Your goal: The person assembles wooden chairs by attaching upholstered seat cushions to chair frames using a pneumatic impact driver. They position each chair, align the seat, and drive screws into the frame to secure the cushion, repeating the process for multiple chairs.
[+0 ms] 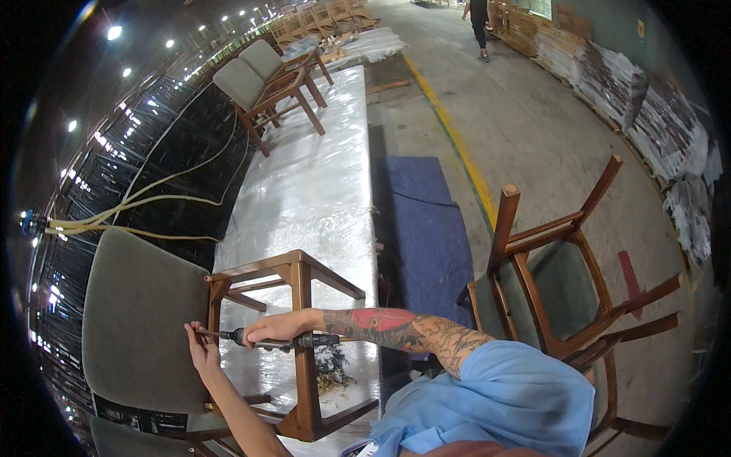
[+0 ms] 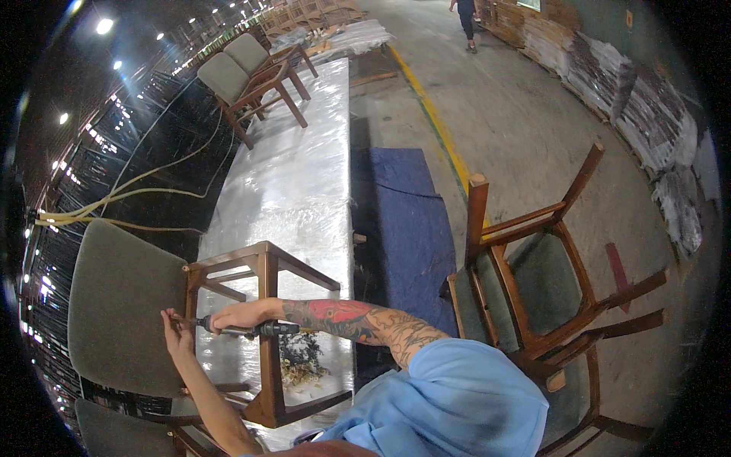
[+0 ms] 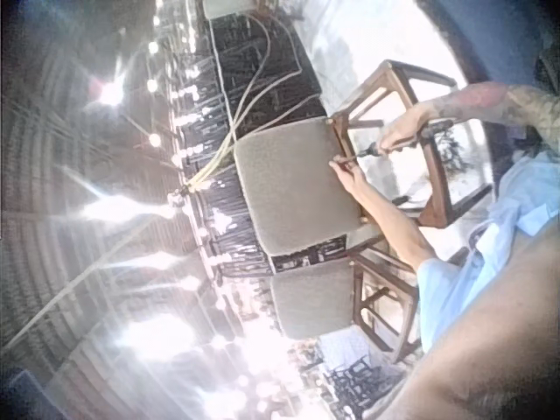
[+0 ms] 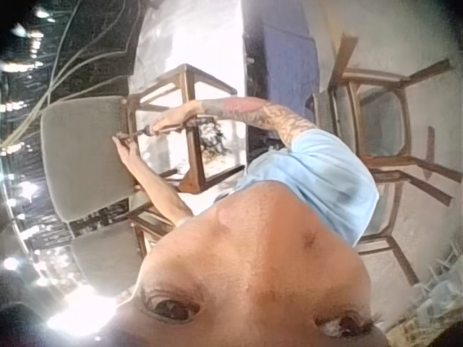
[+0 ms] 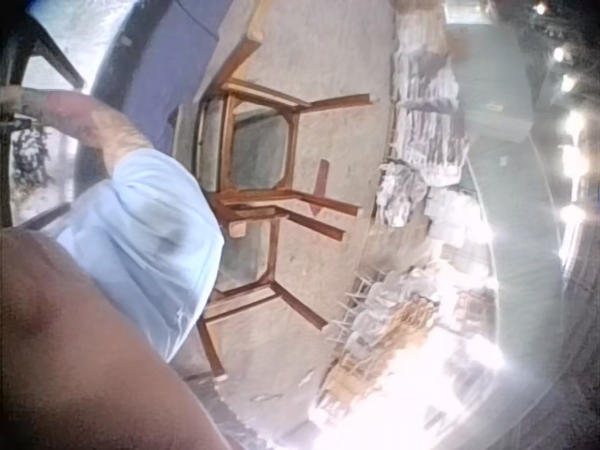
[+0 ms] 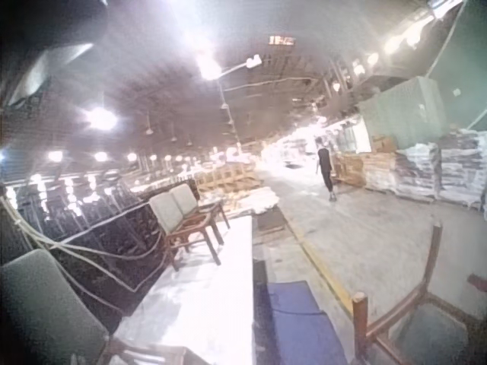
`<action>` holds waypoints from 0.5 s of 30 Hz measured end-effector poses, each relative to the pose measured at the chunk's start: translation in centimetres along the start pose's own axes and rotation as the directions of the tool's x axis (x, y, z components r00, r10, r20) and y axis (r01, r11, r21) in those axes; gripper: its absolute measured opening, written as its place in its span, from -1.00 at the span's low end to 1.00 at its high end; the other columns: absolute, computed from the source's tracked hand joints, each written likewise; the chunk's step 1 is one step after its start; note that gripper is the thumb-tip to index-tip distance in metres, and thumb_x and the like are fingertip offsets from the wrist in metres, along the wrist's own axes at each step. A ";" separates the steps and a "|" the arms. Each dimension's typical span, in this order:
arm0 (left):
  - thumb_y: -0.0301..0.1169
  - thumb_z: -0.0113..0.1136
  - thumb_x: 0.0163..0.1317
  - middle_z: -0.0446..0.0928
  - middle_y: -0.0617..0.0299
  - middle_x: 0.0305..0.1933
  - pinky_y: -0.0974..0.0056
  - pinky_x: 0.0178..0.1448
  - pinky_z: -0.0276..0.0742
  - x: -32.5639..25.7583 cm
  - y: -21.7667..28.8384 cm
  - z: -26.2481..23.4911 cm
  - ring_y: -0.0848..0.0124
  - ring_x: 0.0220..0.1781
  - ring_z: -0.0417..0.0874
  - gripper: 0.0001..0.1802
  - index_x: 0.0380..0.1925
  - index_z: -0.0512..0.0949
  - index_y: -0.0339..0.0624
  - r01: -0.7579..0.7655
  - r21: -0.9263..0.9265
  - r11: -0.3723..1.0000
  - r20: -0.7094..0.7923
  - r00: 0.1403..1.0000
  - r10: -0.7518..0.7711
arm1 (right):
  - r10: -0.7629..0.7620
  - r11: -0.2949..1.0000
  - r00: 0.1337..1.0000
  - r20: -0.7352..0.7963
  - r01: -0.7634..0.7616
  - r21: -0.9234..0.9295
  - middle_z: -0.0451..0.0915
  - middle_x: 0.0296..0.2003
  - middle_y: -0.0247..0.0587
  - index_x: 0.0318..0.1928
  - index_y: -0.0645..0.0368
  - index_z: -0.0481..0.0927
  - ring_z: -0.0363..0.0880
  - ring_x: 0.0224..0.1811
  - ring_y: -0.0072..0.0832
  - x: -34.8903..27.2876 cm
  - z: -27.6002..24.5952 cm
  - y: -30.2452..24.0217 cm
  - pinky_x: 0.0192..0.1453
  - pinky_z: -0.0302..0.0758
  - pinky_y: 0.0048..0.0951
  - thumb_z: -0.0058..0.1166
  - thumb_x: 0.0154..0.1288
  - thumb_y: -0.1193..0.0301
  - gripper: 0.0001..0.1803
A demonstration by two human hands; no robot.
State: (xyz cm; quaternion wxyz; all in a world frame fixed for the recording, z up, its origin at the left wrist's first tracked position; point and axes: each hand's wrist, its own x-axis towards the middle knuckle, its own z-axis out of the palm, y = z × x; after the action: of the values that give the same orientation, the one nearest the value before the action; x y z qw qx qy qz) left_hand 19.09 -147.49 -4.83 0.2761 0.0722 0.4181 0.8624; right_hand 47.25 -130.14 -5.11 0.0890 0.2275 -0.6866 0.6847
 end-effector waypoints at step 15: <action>-0.44 0.16 0.42 0.47 -0.02 0.28 0.29 0.43 0.44 -3.2 -2.6 -0.4 0.25 0.31 0.50 -0.54 0.22 0.40 -0.50 -0.146 0.182 0.972 0.048 0.989 0.140 | 0.179 0.980 0.983 -0.048 -0.183 -0.082 0.57 -0.03 -0.24 0.05 0.23 0.55 0.46 0.08 -0.44 0.1 -0.2 1.0 0.32 0.33 -0.37 -0.22 0.59 0.12 -0.56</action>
State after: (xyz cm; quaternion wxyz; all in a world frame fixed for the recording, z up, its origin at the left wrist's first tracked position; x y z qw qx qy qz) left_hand 22.68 -148.16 -6.76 0.2127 0.1426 0.4852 0.8360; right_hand 46.68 -129.97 -5.93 0.0498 0.1464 -0.7314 0.6642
